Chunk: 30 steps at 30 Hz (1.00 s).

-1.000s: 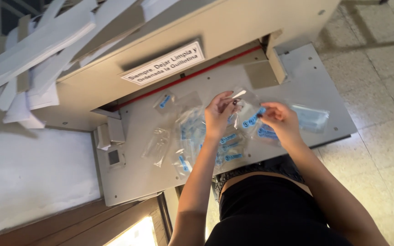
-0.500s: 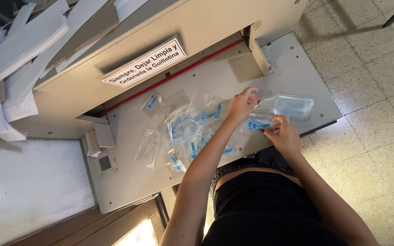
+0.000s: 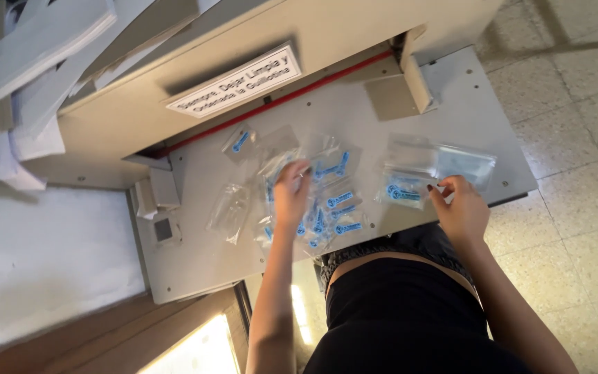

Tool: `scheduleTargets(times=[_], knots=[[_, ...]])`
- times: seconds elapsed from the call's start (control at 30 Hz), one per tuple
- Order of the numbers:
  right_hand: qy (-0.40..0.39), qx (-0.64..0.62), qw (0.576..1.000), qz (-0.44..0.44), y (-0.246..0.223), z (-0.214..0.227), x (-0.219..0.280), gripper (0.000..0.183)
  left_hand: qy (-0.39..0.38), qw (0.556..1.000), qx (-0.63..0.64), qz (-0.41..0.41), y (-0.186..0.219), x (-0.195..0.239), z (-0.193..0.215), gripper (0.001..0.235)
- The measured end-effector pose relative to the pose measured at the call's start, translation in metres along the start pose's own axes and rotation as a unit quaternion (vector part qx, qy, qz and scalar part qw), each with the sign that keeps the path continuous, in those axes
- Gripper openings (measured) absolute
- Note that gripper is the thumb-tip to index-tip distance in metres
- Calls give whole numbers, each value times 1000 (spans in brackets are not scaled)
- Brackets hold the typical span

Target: The person places small white folded items into clear plastic bags with blue labels on a paper cutter table. They seal each bag and set it aside, repeating the process for multiple items.

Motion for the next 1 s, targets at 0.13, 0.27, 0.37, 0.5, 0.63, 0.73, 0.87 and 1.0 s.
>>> scheduleTargets(times=[0.13,0.27,0.37,0.5,0.63,0.73,0.87,1.0], knots=[[-23,-54,996,64,-57,-2,9,13,19,988,-155,9,-30,65,48,18],[-128,-106,960,224,-108,-55,13,25,18,941,-318,118,-23,109,56,69],[-167,-14,943,289,-144,-69,17,55,45,903,-362,227,-42,131,38,110],[-208,61,946,242,-161,-91,10,73,101,892,-283,337,-77,148,30,81],[-197,3,949,247,-146,-117,-2,55,84,888,-299,340,-130,167,29,34],[-245,-37,953,174,-137,-115,-10,52,133,912,-207,328,-111,157,44,18],[-307,-375,873,52,-130,-92,-18,62,195,931,-73,300,-61,129,69,21],[-304,-491,816,10,-128,-61,-23,59,203,943,96,246,-12,90,61,26]])
Point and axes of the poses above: each hand's wrist, its own x-axis away from the middle knuckle, its own z-axis out of the back of the hand, y = z × x, the point moved 3 cm from there along -x, towards the middle knuckle, and after that the axes turned 9 degrees about -z, right-handed, at the moved point
